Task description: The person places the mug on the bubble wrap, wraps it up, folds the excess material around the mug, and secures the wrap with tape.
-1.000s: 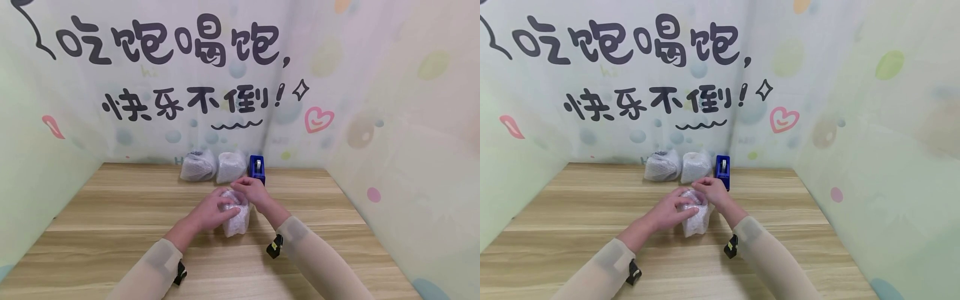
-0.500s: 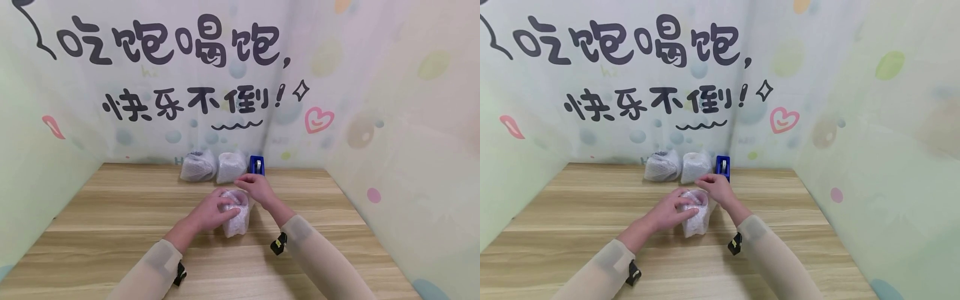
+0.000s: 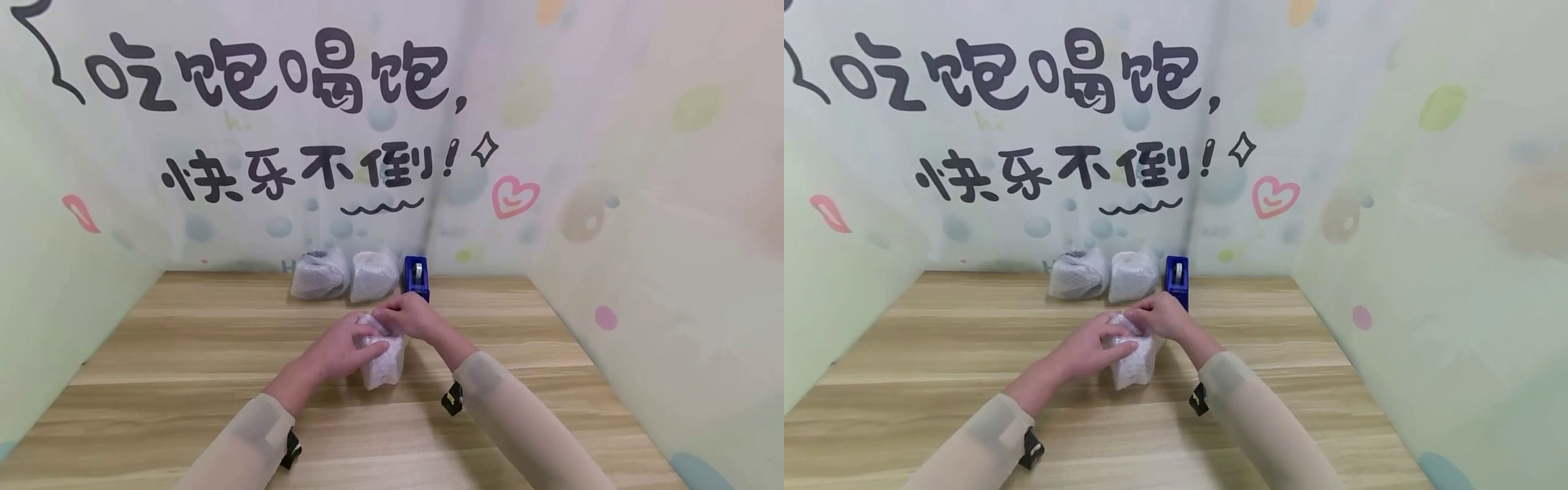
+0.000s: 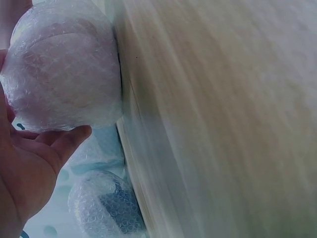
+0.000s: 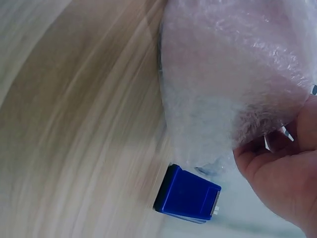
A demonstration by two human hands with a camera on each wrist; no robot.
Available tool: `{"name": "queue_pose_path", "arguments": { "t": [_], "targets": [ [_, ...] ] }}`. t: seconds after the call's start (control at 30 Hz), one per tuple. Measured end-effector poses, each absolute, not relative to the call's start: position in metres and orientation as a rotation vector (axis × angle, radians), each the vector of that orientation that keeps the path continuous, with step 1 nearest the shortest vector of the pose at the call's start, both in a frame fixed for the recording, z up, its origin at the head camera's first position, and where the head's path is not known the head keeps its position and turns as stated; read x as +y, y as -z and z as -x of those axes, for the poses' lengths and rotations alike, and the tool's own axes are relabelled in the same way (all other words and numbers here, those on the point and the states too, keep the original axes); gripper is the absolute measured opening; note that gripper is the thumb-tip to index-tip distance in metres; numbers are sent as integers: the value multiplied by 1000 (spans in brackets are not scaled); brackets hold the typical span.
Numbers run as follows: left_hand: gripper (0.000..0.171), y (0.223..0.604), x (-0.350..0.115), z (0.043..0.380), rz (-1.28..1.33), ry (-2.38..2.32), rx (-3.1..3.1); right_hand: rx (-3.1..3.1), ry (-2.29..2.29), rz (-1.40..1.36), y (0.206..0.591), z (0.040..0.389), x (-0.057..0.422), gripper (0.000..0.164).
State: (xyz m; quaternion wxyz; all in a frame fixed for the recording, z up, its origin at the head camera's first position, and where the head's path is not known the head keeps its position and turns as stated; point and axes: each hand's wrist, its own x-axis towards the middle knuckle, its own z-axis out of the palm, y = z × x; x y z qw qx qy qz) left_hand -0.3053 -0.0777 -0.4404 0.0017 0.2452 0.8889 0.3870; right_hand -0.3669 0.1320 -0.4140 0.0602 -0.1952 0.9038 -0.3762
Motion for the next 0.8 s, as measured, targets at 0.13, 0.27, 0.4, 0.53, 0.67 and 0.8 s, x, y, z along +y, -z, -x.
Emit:
{"name": "queue_pose_path", "arguments": {
  "t": [0.13, 0.27, 0.4, 0.53, 0.67, 0.8],
  "targets": [
    [40, 440, -79, 307, -748, -1191, 2787, 2769, 1042, 646, 413, 369, 131, 24],
    [43, 441, -79, 308, -745, -1184, 2789, 2789, 935, 724, 415, 372, 132, 28],
    [44, 441, -79, 307, -731, -1173, 2788, 2788, 912, 751, 416, 372, 132, 30],
    [43, 441, -79, 307, -727, -1166, 2794, 2815, 906, 778, 417, 372, 132, 31],
    [43, 441, -78, 307, -737, -1166, 2793, 2823, 913, 777, 417, 372, 133, 31],
    [43, 441, -78, 308, -742, -1169, 2790, 2795, 917, 777, 417, 371, 134, 32]
  ]
}}
